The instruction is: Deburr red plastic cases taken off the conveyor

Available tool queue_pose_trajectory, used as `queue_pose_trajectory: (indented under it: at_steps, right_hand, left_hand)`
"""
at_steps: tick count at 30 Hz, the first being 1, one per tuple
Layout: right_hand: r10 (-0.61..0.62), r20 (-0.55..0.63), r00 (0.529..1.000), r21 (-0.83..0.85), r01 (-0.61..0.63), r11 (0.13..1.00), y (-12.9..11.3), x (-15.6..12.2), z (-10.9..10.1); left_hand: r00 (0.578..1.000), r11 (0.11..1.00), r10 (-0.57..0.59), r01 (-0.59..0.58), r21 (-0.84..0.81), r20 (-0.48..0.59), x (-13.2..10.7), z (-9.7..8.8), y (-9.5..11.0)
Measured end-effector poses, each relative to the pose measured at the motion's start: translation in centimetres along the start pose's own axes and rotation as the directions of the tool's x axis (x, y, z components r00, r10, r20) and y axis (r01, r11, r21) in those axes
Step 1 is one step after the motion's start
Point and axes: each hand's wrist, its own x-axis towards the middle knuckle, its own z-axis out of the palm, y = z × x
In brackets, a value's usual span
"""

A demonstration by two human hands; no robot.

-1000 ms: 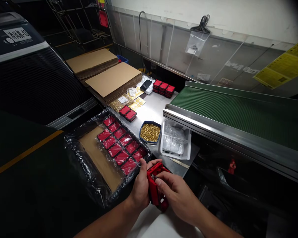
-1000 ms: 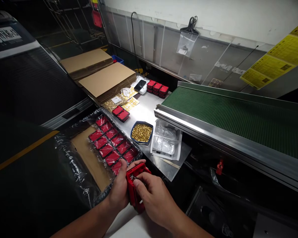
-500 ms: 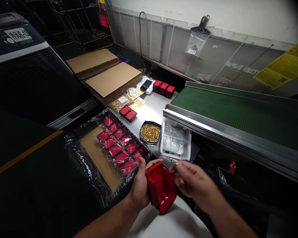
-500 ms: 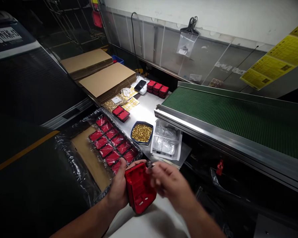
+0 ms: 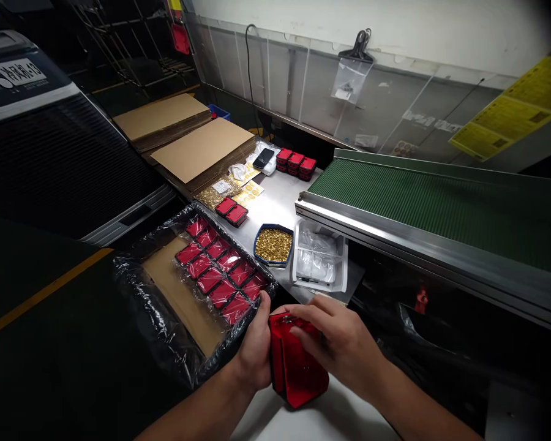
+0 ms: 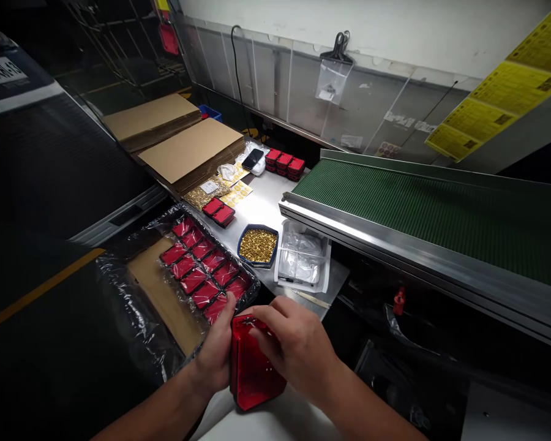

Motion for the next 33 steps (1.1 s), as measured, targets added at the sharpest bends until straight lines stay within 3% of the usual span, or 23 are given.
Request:
queue_pose_trajectory:
  at_steps: [8, 15, 23, 25, 27, 30, 31, 33]
  right_hand:
    - [0.019, 0.048, 0.999, -0.013, -0.018, 1.000, 0.2, -0.2, 0.9]
    - [0.008, 0.025, 1.000, -0.050, -0.007, 0.999, 0.4, -0.5, 1.2]
    - [-0.035, 0.048, 0.998, 0.018, 0.034, 0.999, 0.5, -0.3, 0.8]
    - [-0.021, -0.009, 1.000, 0.112, 0.022, 0.993, 0.9, -0.4, 0.6]
    - [0.083, -0.143, 0.986, 0.214, -0.051, 0.976, 1.5, -0.8, 0.2]
    - [0.316, -0.322, 0.892, 0.324, -0.210, 0.923, 2.3, -1.5, -0.2]
    - [0.351, -0.345, 0.870, 0.340, -0.233, 0.911, 2.5, -1.8, -0.3]
    - [0.319, -0.359, 0.877, 0.345, -0.193, 0.918, 2.5, -2.4, -0.2]
  left_hand:
    - [0.996, 0.999, 0.045, -0.044, 0.017, -0.077, -0.3, 0.5, -0.2]
    - [0.995, 0.998, 0.048, -0.044, 0.049, -0.085, 0.1, 0.3, -0.5]
    - [0.991, 0.991, 0.092, -0.081, 0.108, -0.096, 0.4, 0.2, -0.8]
    - [0.992, 0.991, 0.097, -0.089, 0.098, -0.086, 0.4, 0.3, -0.8]
    - [0.991, 0.990, 0.099, -0.090, 0.108, -0.085, 0.4, 0.4, -0.6]
    - [0.991, 0.987, 0.077, -0.061, 0.145, -0.108, 0.3, 0.5, -0.3]
    - [0.991, 0.987, 0.070, -0.053, 0.150, -0.114, 0.3, 0.5, -0.2]
    - [0.991, 0.990, 0.072, -0.058, 0.132, -0.111, 0.3, 0.4, -0.1]
